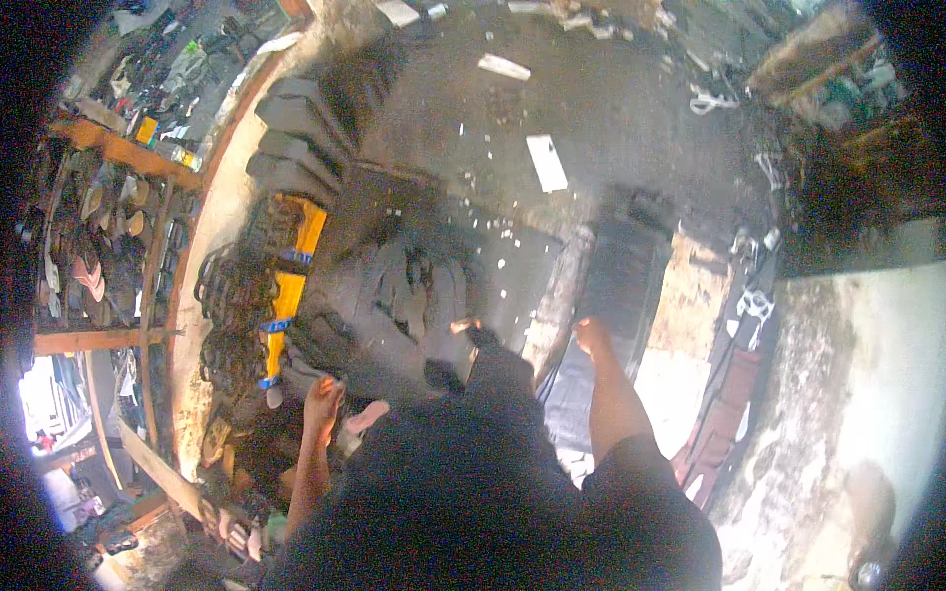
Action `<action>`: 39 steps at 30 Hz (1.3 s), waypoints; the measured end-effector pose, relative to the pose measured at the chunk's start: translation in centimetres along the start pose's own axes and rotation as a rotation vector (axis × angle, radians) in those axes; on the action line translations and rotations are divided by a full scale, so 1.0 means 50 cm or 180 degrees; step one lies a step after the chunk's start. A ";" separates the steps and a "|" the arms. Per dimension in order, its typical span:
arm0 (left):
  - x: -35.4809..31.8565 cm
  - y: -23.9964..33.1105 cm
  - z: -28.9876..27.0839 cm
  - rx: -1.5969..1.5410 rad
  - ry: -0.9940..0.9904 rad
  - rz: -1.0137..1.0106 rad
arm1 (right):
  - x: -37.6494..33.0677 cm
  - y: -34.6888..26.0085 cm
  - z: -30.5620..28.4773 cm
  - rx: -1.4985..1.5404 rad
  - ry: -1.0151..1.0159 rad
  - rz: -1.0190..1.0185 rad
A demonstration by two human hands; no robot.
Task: The person operates a manual press to cut sandal straps from rubber sheets, then stacks the finished soles on the floor. The process involves feeding material into the press, pressing down to cut, and removing the cut pieces.
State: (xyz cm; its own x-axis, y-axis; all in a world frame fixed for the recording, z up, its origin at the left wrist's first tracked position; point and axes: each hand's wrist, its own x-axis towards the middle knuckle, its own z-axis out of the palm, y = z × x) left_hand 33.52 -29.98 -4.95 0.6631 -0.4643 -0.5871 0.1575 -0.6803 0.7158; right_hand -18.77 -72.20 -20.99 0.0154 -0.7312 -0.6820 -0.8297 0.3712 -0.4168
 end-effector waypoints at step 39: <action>0.183 -0.097 0.158 0.0384 -0.0394 -0.0341 | -0.059 0.010 0.280 -0.1659 -0.1086 -0.0421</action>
State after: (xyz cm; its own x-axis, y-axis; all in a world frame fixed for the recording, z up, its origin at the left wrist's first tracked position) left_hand 33.05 -35.41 -16.75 0.5511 -0.4467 -0.7047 0.1285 -0.7891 0.6007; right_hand -11.42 -61.83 -27.63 0.2420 -0.4965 -0.8336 -0.9699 -0.0998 -0.2221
